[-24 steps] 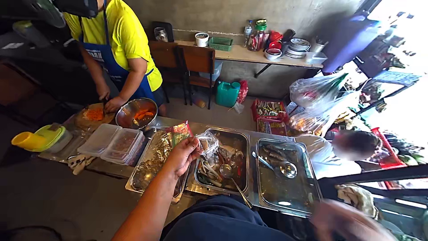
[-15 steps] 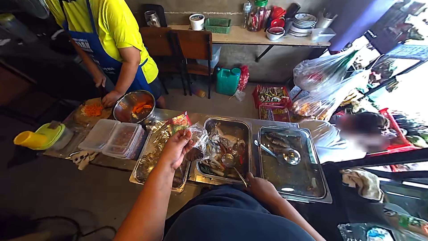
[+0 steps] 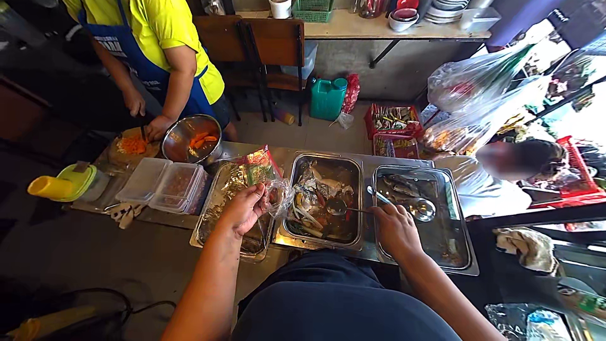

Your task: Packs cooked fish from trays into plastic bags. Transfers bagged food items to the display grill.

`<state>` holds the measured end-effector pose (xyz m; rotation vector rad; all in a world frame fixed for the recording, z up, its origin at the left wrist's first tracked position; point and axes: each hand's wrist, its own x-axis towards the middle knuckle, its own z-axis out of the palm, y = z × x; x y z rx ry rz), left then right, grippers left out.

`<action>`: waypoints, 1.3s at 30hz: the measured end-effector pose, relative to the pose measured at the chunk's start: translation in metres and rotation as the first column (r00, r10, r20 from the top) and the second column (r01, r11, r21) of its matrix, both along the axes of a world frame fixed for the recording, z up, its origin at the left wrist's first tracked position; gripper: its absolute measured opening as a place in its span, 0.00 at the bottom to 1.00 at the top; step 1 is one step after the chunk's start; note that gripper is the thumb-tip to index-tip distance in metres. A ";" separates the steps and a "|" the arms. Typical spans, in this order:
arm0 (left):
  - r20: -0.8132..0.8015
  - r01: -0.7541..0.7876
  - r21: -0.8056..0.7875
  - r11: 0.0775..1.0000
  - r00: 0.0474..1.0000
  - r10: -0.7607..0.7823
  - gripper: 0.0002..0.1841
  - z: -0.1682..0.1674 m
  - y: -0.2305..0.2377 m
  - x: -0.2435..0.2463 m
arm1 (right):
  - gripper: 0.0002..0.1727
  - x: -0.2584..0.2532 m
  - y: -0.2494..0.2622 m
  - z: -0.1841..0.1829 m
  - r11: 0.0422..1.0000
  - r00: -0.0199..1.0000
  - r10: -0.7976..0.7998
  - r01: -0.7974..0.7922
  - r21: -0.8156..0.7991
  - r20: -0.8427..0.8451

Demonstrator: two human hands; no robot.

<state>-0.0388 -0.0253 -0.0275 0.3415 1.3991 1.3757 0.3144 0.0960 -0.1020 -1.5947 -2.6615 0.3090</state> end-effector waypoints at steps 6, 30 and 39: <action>-0.088 0.055 -0.035 0.998 0.994 -0.058 0.12 0.001 -0.005 -0.007 | 0.18 0.000 -0.004 -0.012 0.999 1.000 0.027 -0.027 -0.040 -0.013; -0.228 0.385 -0.157 0.910 0.882 -0.412 0.24 -0.036 0.011 0.023 | 0.18 -0.015 -0.008 -0.065 0.909 0.936 -0.129 -0.021 -0.417 -0.328; -0.293 0.439 -0.219 0.871 0.822 -0.488 0.28 -0.039 0.015 0.019 | 0.17 0.022 0.022 -0.028 0.950 0.904 -0.098 -0.040 -0.311 -0.416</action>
